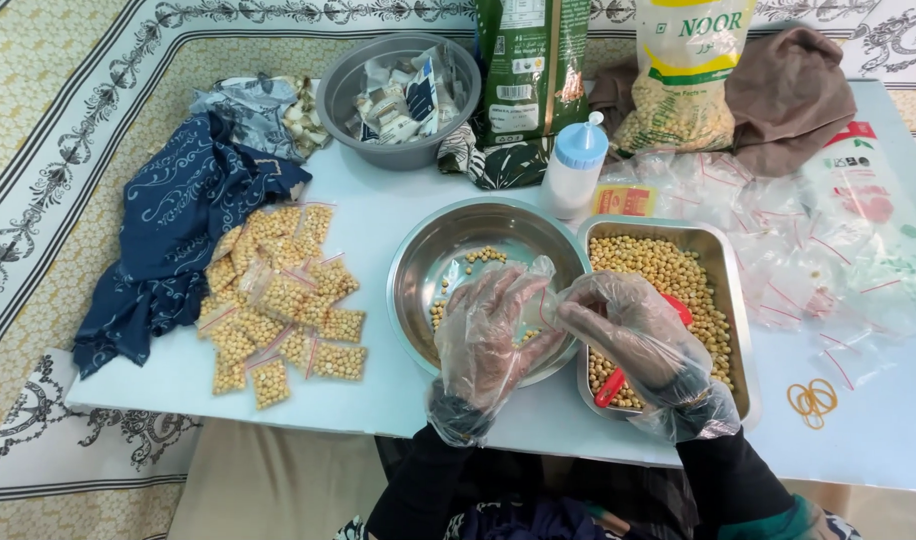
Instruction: Portioning nuts from a bowl into small plastic bags by hand.
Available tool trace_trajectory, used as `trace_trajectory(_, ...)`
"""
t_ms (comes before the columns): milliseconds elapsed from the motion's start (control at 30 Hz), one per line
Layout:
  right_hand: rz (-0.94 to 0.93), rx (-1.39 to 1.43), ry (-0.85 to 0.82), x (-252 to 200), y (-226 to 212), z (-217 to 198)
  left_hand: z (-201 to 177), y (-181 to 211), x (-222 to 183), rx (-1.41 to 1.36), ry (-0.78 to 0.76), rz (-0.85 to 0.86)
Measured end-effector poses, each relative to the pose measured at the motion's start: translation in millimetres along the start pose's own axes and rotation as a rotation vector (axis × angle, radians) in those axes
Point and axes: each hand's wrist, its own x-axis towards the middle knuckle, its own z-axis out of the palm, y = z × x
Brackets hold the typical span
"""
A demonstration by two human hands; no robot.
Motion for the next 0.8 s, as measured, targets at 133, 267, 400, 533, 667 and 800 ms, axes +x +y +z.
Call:
trace_trajectory(133, -0.139, -0.084, 0.051, 8, 8, 4, -5, -5, -4, 0.001, 0.000, -0.014)
trace_trajectory(267, -0.270, -0.118, 0.042, 18, 2, 5, -34, -5, 6, -0.152, -0.026, -0.091)
trace_trajectory(400, -0.255, -0.291, 0.034, 43, -11, 13, -66, -6, 11, -0.471, 0.027, -0.545)
trace_trajectory(533, -0.411, -0.517, 0.030, 94, 10, 34, -82, -20, 4, -0.451, 0.101, -0.606)
trace_trajectory(667, -0.626, -0.697, -0.007, 163, 47, 72, -76, -35, -12, -0.642, 0.205, -0.627)
trace_trajectory(800, -0.650, -0.796, -0.184, 156, 27, 113, -74, -50, -23, -0.498, 0.209, -0.519)
